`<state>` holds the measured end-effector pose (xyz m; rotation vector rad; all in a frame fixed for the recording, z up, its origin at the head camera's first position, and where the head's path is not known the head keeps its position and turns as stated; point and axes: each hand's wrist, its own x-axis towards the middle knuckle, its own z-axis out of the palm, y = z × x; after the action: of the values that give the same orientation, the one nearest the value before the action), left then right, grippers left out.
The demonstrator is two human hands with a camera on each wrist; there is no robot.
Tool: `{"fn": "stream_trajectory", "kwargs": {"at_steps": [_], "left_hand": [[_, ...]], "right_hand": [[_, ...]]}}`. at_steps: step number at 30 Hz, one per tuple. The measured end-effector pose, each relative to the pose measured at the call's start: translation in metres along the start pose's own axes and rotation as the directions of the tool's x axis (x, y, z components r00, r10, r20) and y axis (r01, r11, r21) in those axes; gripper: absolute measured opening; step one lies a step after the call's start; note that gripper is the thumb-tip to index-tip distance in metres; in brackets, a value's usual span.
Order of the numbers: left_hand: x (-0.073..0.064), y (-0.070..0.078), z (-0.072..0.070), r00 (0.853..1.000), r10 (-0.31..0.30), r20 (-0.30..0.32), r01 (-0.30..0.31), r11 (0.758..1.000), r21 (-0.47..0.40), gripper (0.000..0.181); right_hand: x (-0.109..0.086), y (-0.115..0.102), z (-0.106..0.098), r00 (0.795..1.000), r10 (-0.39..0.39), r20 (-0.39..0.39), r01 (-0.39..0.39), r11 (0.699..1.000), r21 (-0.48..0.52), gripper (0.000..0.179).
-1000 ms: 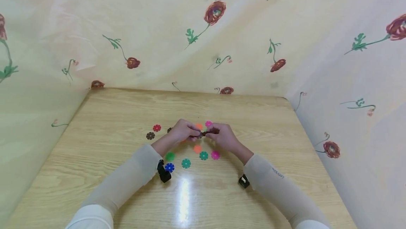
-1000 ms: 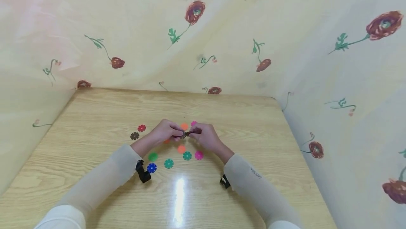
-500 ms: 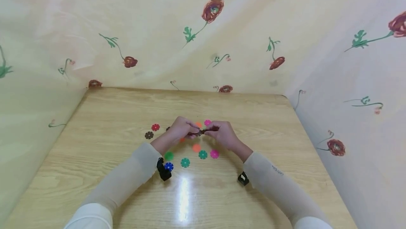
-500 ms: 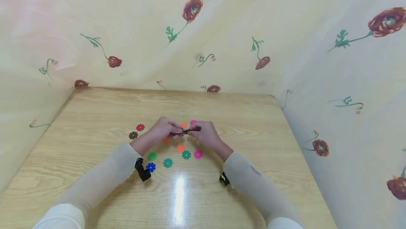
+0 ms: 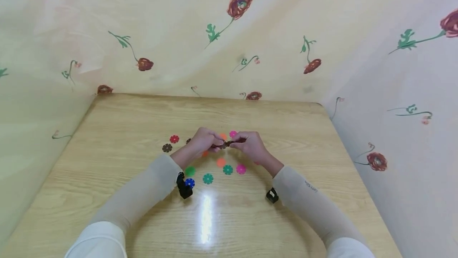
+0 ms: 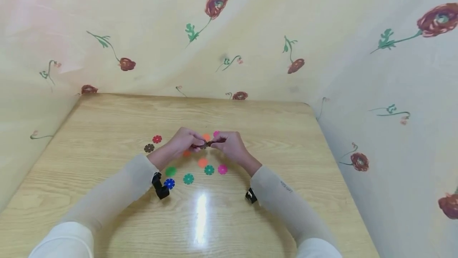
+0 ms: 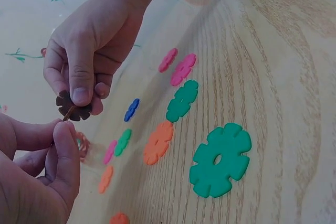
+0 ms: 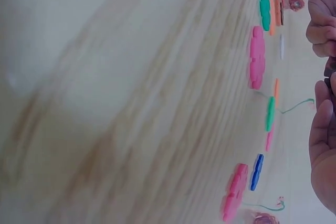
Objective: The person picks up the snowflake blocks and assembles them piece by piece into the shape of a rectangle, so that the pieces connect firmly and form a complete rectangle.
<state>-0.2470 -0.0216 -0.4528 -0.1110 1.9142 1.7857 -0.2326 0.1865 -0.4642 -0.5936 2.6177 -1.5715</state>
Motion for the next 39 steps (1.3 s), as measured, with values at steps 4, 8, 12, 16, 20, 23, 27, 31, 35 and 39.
{"fn": "stream_trajectory", "kwargs": {"at_steps": [4, 8, 12, 16, 20, 23, 27, 31, 35, 39], "left_hand": [[-0.002, 0.0, 0.0, 1.0, 0.02, 0.007, -0.02, 1.0, -0.001, 0.015], [-0.003, 0.001, 0.002, 1.0, 0.018, 0.016, -0.019, 1.0, 0.012, 0.015], [-0.005, -0.001, 0.005, 1.0, 0.026, 0.005, -0.026, 1.0, -0.001, 0.015], [-0.007, -0.005, 0.01, 0.999, 0.04, -0.002, -0.04, 0.999, -0.032, 0.014], [-0.008, -0.005, 0.01, 0.999, 0.038, -0.005, -0.038, 0.998, -0.056, 0.012], [-0.009, -0.002, 0.011, 0.999, 0.037, 0.003, -0.036, 0.997, -0.068, 0.013], [-0.01, -0.003, 0.016, 0.998, 0.029, 0.049, -0.024, 0.995, -0.096, 0.012], [-0.015, -0.006, 0.02, 0.991, -0.001, 0.131, 0.016, 0.993, -0.115, 0.012], [-0.02, -0.007, 0.022, 0.982, -0.02, 0.188, 0.043, 0.992, -0.119, 0.013], [-0.025, -0.007, 0.021, 0.979, -0.02, 0.201, 0.044, 0.992, -0.114, 0.015]], "right_hand": [[-0.001, 0.0, 0.001, 1.0, -0.012, -0.015, 0.012, 1.0, -0.003, 0.006], [-0.004, 0.0, 0.001, 0.999, -0.015, -0.032, 0.014, 1.0, -0.017, 0.005], [-0.005, 0.002, 0.003, 0.999, -0.01, -0.048, 0.011, 1.0, 0.006, 0.005], [-0.007, -0.003, 0.004, 0.998, -0.029, -0.056, 0.03, 0.999, 0.02, 0.007], [-0.005, -0.005, 0.002, 0.999, -0.027, -0.043, 0.027, 1.0, 0.013, 0.005], [-0.002, 0.0, -0.002, 0.999, -0.007, -0.046, 0.008, 1.0, 0.009, 0.005], [0.0, 0.003, -0.008, 0.999, 0.009, -0.031, -0.008, 1.0, 0.004, 0.006], [0.003, 0.002, -0.012, 0.999, 0.028, 0.041, -0.029, 1.0, 0.011, 0.009], [0.006, -0.002, -0.012, 0.993, 0.024, 0.118, -0.026, 1.0, 0.015, 0.014], [0.008, -0.005, -0.009, 0.989, -0.008, 0.151, 0.0, 0.999, 0.052, 0.017]]}}
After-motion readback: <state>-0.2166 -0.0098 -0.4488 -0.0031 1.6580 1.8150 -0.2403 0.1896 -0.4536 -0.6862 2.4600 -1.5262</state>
